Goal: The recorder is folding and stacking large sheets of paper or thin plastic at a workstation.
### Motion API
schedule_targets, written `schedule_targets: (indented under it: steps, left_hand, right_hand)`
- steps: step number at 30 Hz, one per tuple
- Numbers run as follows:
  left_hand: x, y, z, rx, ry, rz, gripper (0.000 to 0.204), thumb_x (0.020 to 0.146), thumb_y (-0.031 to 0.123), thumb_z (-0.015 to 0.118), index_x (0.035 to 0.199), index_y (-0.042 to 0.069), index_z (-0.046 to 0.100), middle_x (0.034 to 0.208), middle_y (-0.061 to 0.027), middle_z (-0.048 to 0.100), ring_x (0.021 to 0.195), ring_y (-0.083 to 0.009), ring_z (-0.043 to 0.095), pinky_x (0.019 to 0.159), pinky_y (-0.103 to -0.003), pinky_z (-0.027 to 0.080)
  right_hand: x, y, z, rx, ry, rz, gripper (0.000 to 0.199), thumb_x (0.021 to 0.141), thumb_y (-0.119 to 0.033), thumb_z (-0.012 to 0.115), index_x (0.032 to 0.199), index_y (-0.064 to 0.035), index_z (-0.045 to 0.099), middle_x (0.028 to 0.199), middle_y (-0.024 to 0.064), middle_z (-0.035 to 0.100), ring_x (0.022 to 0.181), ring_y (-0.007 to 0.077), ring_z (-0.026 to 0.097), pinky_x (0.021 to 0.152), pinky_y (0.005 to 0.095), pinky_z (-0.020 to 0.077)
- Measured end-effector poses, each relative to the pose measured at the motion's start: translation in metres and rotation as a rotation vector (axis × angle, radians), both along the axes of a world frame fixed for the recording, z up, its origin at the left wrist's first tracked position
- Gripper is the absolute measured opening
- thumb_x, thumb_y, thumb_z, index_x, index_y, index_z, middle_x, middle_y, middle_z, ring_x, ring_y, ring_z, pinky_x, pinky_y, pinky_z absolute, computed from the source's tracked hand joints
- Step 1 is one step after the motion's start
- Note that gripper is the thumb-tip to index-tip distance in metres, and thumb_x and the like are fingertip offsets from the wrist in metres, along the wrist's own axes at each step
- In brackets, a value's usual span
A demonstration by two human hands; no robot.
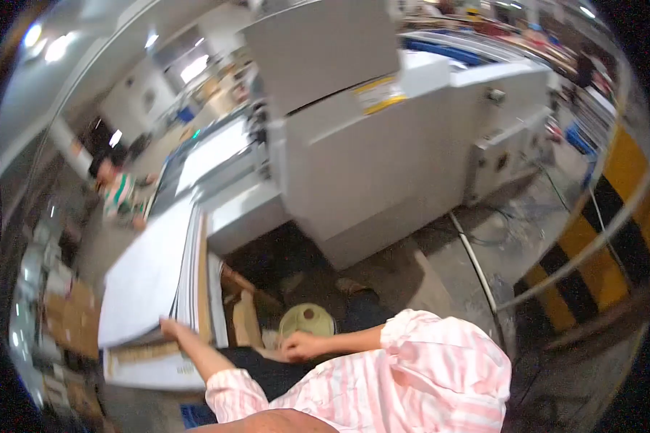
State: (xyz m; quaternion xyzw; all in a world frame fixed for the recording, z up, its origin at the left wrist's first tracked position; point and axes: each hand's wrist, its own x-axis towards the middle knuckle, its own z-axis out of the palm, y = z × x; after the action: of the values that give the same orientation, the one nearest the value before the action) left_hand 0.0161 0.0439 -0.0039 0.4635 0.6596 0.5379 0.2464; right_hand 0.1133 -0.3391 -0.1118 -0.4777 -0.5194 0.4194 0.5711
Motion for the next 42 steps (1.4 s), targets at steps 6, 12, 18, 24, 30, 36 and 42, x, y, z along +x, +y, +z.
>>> schedule_targets:
  steps: [6, 12, 18, 24, 30, 36, 42]
  left_hand:
    - [-0.003, -0.006, 0.019, -0.291, -0.711, -0.267, 0.024, 0.077, 0.018, 0.055, 0.086, -0.005, 0.056, 0.083, -0.0161, 0.054, 0.064, -0.0264, 0.055, 0.050, -0.039, 0.049]
    - [-0.014, 0.000, -0.013, -0.023, -0.665, -0.366, 0.017, 0.079, 0.018, 0.057, 0.080, 0.002, 0.062, 0.064, -0.0037, 0.055, 0.051, -0.0134, 0.049, 0.046, -0.028, 0.040]
    - [-0.008, -0.021, 0.004, -0.003, -0.778, -0.354, 0.013, 0.082, 0.012, 0.058, 0.082, -0.001, 0.061, 0.067, -0.0029, 0.055, 0.058, -0.0119, 0.051, 0.050, -0.026, 0.042]
    - [-0.011, -0.025, 0.005, 0.007, -0.729, -0.394, 0.016, 0.086, 0.013, 0.053, 0.079, 0.001, 0.061, 0.068, -0.0011, 0.057, 0.059, -0.0097, 0.052, 0.052, -0.023, 0.041]
    - [-0.009, -0.027, 0.014, -0.007, -0.627, -0.410, 0.019, 0.087, 0.015, 0.053, 0.082, -0.001, 0.062, 0.069, 0.0006, 0.056, 0.063, -0.0081, 0.050, 0.056, -0.024, 0.041]
    - [-0.014, -0.024, 0.014, -0.008, -0.745, -0.425, 0.020, 0.090, 0.019, 0.051, 0.093, 0.001, 0.060, 0.077, 0.0001, 0.056, 0.066, -0.0076, 0.050, 0.056, -0.023, 0.042]
    - [-0.015, -0.025, 0.019, 0.020, -1.108, -0.458, 0.030, 0.093, 0.025, 0.048, 0.112, 0.004, 0.057, 0.095, -0.0049, 0.059, 0.077, -0.0136, 0.059, 0.065, -0.026, 0.050]
  right_hand:
    - [0.026, 0.037, 0.022, -0.189, 0.158, -0.157, 0.017, 0.086, -0.016, 0.058, 0.088, 0.0002, 0.065, 0.074, 0.0018, 0.062, 0.070, 0.0089, 0.057, 0.064, 0.0246, 0.0466]
    - [0.040, 0.116, 0.085, -0.193, 0.115, -0.105, 0.015, 0.086, -0.012, 0.058, 0.089, 0.0025, 0.063, 0.072, 0.0031, 0.060, 0.065, 0.0088, 0.054, 0.062, 0.0229, 0.0444]
    - [0.051, 0.220, 0.132, -0.001, -0.112, -0.050, 0.018, 0.086, -0.013, 0.058, 0.089, 0.0040, 0.061, 0.071, 0.0023, 0.057, 0.065, 0.0083, 0.051, 0.060, 0.0233, 0.0432]
    - [0.003, 0.306, 0.185, 0.506, -0.960, -0.254, 0.017, 0.075, -0.016, 0.065, 0.089, -0.0080, 0.066, 0.089, 0.0082, 0.060, 0.085, 0.0293, 0.054, 0.071, 0.0384, 0.0450]
    - [0.011, 0.352, 0.183, 0.364, -1.246, -0.169, 0.018, 0.071, -0.019, 0.063, 0.086, -0.0104, 0.068, 0.083, 0.0063, 0.063, 0.083, 0.0272, 0.054, 0.073, 0.0388, 0.0424]
    - [-0.010, 0.345, 0.191, 0.528, -1.201, -0.160, 0.016, 0.075, -0.021, 0.062, 0.084, -0.0104, 0.068, 0.083, 0.0058, 0.063, 0.081, 0.0259, 0.055, 0.066, 0.0374, 0.0442]
    - [-0.001, 0.348, 0.197, 0.386, -1.324, -0.185, 0.018, 0.079, -0.024, 0.058, 0.072, -0.0096, 0.066, 0.071, 0.0063, 0.061, 0.071, 0.0252, 0.058, 0.060, 0.0379, 0.0469]
